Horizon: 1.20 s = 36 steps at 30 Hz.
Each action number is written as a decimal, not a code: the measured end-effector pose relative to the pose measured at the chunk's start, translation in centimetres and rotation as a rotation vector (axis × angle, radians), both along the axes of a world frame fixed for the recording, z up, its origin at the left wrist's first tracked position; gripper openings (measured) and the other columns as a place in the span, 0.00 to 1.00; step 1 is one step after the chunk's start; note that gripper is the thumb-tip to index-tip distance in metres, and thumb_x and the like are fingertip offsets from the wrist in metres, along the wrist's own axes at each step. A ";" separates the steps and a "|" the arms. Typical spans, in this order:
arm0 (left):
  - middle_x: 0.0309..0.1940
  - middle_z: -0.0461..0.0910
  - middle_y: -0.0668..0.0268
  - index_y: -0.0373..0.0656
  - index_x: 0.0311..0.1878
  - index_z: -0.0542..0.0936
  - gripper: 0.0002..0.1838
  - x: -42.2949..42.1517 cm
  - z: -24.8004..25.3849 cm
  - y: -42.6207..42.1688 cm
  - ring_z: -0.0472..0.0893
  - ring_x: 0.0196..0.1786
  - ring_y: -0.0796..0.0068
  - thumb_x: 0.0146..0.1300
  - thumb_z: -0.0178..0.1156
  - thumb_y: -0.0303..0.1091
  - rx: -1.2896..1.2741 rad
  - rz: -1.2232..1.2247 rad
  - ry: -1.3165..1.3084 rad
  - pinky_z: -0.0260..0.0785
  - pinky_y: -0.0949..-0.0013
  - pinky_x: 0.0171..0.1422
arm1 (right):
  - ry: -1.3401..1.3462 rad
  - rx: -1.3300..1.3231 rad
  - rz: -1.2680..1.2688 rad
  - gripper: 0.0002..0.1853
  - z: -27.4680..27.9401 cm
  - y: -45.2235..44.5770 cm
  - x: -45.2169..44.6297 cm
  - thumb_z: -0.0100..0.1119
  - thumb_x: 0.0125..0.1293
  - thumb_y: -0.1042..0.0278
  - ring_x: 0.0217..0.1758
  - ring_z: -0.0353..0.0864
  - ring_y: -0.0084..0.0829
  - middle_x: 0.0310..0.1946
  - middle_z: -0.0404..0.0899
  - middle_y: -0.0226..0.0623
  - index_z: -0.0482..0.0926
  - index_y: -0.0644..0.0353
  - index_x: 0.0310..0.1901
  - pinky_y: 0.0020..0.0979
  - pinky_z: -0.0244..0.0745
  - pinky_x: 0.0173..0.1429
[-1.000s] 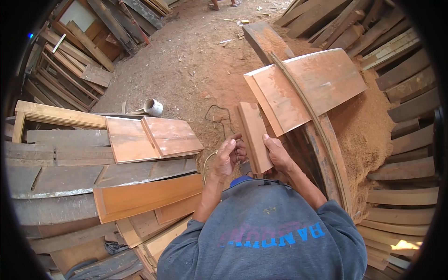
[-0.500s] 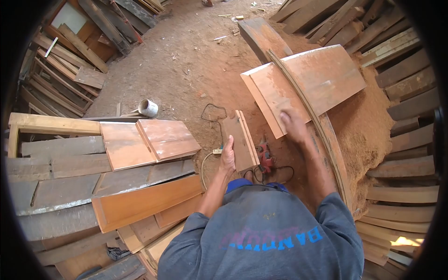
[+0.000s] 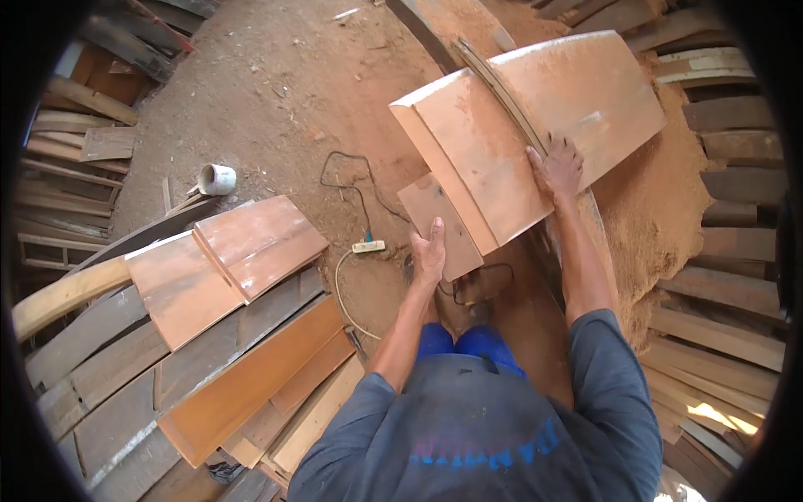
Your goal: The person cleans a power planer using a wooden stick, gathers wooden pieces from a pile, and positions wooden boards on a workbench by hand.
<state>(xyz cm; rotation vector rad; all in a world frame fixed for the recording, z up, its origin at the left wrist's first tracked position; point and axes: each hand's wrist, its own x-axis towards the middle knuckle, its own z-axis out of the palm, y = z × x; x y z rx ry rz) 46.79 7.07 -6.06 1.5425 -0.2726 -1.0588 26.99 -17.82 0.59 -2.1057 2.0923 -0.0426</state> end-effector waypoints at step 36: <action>0.62 0.81 0.47 0.24 0.70 0.70 0.41 8.6 1.1 -10.4 0.80 0.63 0.60 0.74 0.67 0.55 -0.092 0.005 -0.152 0.71 0.59 0.70 | 0.041 -0.037 0.012 0.44 -1.4 -1.1 -0.5 0.62 0.67 0.30 0.80 0.57 0.59 0.78 0.61 0.54 0.69 0.50 0.77 0.57 0.55 0.82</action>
